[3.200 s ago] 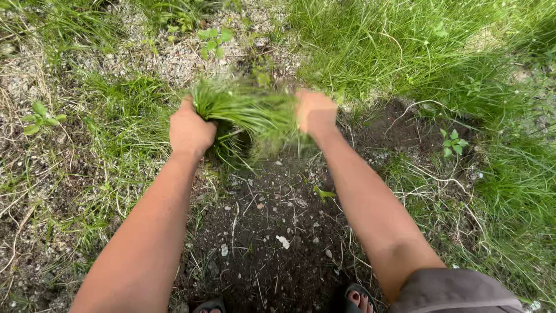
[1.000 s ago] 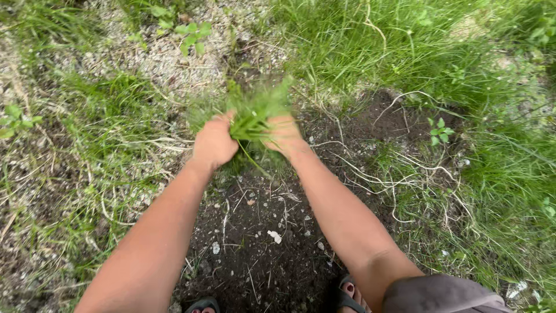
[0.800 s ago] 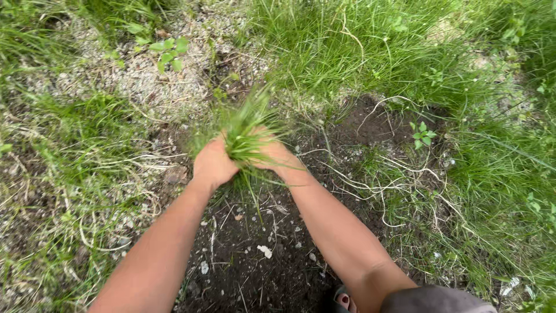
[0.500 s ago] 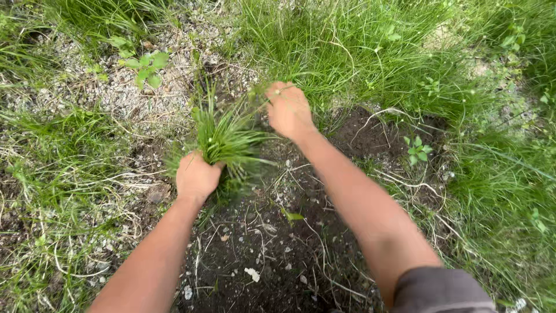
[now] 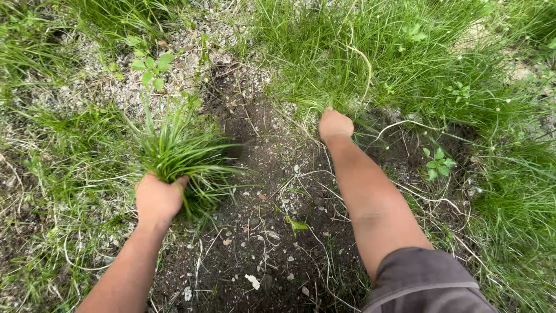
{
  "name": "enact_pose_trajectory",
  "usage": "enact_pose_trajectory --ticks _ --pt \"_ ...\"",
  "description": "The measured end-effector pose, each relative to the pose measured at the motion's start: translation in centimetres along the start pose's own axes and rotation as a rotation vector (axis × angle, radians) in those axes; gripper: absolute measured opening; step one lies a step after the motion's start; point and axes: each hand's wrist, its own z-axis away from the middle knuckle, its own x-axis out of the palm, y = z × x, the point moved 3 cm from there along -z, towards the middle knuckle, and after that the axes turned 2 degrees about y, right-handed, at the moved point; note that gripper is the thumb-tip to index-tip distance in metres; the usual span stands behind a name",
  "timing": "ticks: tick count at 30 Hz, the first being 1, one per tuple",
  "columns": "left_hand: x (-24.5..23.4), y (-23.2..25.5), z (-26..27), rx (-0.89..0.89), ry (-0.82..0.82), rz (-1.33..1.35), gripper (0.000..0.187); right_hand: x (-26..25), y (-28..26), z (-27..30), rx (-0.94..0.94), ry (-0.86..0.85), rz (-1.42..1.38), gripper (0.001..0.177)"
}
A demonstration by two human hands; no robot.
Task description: The person pulls grass and weeds from a patch of soil by hand, tossing the uprooted plants onto a nearby pile of green waste.
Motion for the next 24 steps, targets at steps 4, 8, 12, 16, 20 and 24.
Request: enact_pose_trajectory --ticks 4,8,12,16,20,24 --pt "1.1 1.4 0.0 -0.05 -0.051 -0.027 0.046 -2.5 0.7 2.4 -0.107 -0.103 -0.01 0.032" --pt "2.1 3.4 -0.8 0.021 -0.072 -0.124 0.058 -4.7 -0.6 2.8 -0.191 -0.102 -0.042 0.029" --pt "1.8 4.5 -1.4 0.022 -0.118 -0.096 0.059 -8.2 -1.9 5.0 -0.387 -0.089 -0.034 0.025" --pt "0.3 4.7 -2.4 -0.006 -0.108 0.027 0.049 -17.4 -2.9 7.6 -0.615 0.361 -0.098 0.022" --pt "-1.8 3.4 -3.1 0.059 0.033 0.06 0.044 -26.5 -5.7 12.0 -0.602 0.683 -0.398 0.028" --pt "-4.0 1.7 -3.9 -0.022 0.074 0.058 0.045 -26.0 -8.9 15.2 -0.446 0.92 -0.725 0.018"
